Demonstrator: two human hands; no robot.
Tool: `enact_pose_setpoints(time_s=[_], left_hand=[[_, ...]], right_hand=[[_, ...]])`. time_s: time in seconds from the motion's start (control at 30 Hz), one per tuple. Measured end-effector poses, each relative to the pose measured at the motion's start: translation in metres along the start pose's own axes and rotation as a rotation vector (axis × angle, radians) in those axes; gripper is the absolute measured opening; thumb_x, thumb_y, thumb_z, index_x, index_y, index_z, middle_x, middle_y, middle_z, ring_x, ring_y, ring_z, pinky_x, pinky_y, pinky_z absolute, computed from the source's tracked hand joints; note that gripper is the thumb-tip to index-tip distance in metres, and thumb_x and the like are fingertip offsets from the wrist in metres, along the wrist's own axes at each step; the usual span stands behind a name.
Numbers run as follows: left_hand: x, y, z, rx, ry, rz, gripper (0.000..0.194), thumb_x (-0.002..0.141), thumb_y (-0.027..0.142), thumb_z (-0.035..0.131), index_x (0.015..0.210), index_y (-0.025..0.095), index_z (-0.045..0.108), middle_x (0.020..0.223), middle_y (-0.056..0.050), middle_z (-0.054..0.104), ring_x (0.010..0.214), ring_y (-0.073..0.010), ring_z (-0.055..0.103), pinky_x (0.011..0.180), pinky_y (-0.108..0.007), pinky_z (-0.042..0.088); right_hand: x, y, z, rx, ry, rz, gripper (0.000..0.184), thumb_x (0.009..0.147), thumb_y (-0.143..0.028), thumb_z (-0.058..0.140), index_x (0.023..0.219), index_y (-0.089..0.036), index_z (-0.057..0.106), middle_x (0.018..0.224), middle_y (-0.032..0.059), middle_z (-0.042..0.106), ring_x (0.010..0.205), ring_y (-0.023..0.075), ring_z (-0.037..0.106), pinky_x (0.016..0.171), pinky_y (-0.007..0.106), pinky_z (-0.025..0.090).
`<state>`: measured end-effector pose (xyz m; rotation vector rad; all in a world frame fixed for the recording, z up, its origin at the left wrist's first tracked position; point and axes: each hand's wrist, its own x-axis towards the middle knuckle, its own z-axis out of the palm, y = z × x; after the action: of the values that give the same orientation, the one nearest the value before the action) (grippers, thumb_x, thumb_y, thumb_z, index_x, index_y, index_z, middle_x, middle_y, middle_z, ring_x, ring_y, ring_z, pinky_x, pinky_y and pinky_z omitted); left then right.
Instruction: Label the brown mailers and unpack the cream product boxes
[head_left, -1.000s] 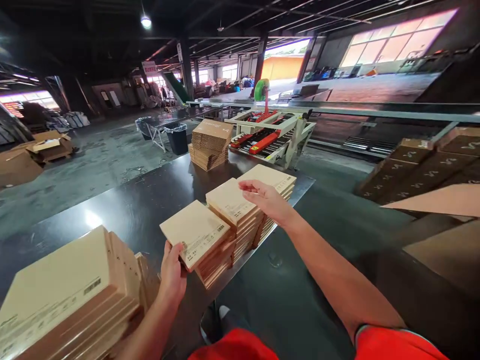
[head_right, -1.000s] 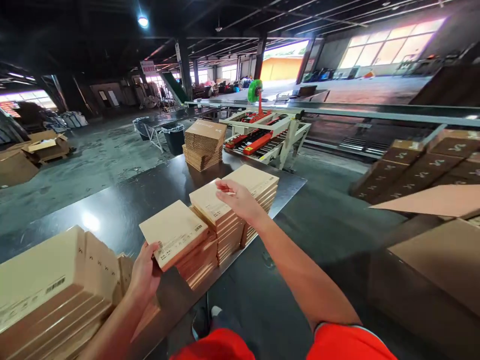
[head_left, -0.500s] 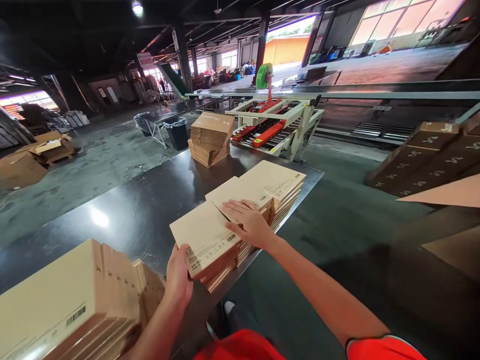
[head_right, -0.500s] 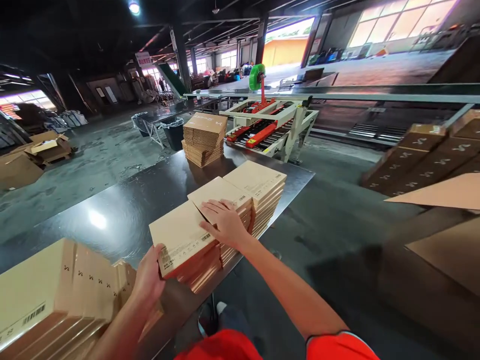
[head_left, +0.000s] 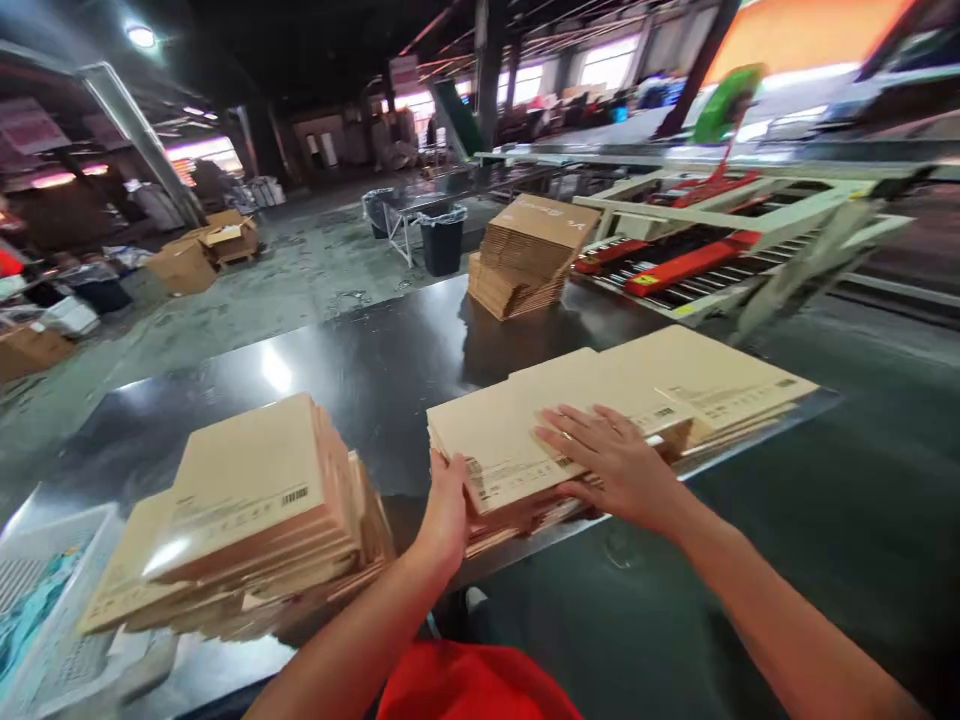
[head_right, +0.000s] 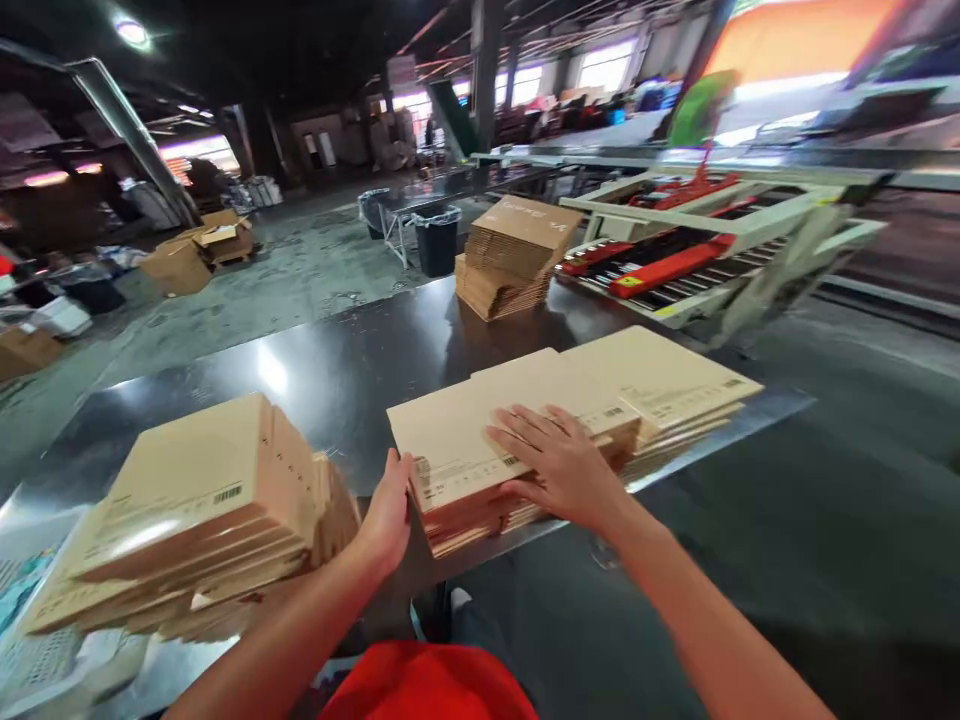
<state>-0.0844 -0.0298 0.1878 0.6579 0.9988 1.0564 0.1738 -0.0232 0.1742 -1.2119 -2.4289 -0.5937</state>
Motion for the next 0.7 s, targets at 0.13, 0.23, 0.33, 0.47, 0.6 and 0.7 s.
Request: enact_pose_setpoints(time_s=[0.13, 0.23, 0.33, 0.47, 0.6, 0.7], left_hand=[[-0.052, -0.002, -0.062, 0.427, -0.299, 0.233, 0.062, 0.090, 0.047, 0.058, 0.147, 0.026, 0.047, 0.155, -0.007, 0.046, 0.144, -0.0244, 0.039, 0.119, -0.036, 0.030], [-0.109, -0.004, -0.127, 0.748, -0.276, 0.297, 0.029, 0.088, 0.046, 0.063, 0.111, 0.033, 0.076, 0.118, -0.005, 0.074, 0.113, -0.0225, 0.065, 0.103, -0.032, 0.047], [-0.153, 0.016, -0.179, 0.715, 0.177, 0.460, 0.026, 0.087, 0.046, 0.062, 0.080, 0.027, 0.078, 0.078, -0.003, 0.074, 0.076, -0.0187, 0.067, 0.072, -0.026, 0.054], [-0.167, 0.077, -0.211, 0.420, 0.781, 0.769, 0.018, 0.076, 0.041, 0.073, 0.083, 0.024, 0.075, 0.086, -0.002, 0.073, 0.082, -0.0201, 0.064, 0.075, -0.027, 0.056], [-0.148, 0.094, -0.237, 0.062, 0.612, 0.547, 0.029, 0.064, 0.041, 0.078, 0.083, 0.020, 0.075, 0.086, -0.006, 0.072, 0.077, -0.0213, 0.065, 0.062, -0.029, 0.055], [-0.137, 0.034, -0.264, 0.073, 0.405, 0.256, 0.027, 0.067, 0.040, 0.079, 0.070, 0.014, 0.072, 0.065, -0.007, 0.065, 0.060, -0.0172, 0.060, 0.056, -0.028, 0.050]], right_hand=[[0.010, -0.019, -0.019, 0.056, 0.087, 0.052, 0.074, 0.094, -0.060, 0.048, 0.158, -0.030, 0.025, 0.155, 0.0153, 0.042, 0.140, 0.0382, 0.043, 0.111, 0.065, 0.031], [0.024, -0.067, -0.040, 0.263, 0.257, 0.136, 0.063, 0.096, -0.047, 0.052, 0.154, -0.032, 0.034, 0.150, 0.0127, 0.048, 0.137, 0.0346, 0.046, 0.112, 0.059, 0.038], [0.050, -0.130, -0.047, 0.729, 0.259, 0.266, 0.051, 0.098, -0.043, 0.048, 0.149, -0.034, 0.042, 0.144, 0.0083, 0.055, 0.132, 0.0282, 0.053, 0.106, 0.045, 0.049], [0.103, -0.191, -0.022, 1.279, -0.023, 0.411, 0.065, 0.096, -0.061, 0.043, 0.153, -0.033, 0.034, 0.157, 0.0098, 0.041, 0.138, 0.0312, 0.046, 0.109, 0.049, 0.046], [0.136, -0.212, 0.037, 1.346, -0.080, 0.574, 0.072, 0.094, -0.068, 0.041, 0.155, -0.029, 0.033, 0.159, 0.0109, 0.035, 0.144, 0.0306, 0.038, 0.111, 0.051, 0.043], [0.131, -0.218, 0.085, 1.144, 0.025, 0.620, 0.070, 0.101, -0.060, 0.020, 0.149, -0.017, 0.044, 0.146, 0.0190, 0.052, 0.131, 0.0317, 0.055, 0.095, 0.047, 0.056]])
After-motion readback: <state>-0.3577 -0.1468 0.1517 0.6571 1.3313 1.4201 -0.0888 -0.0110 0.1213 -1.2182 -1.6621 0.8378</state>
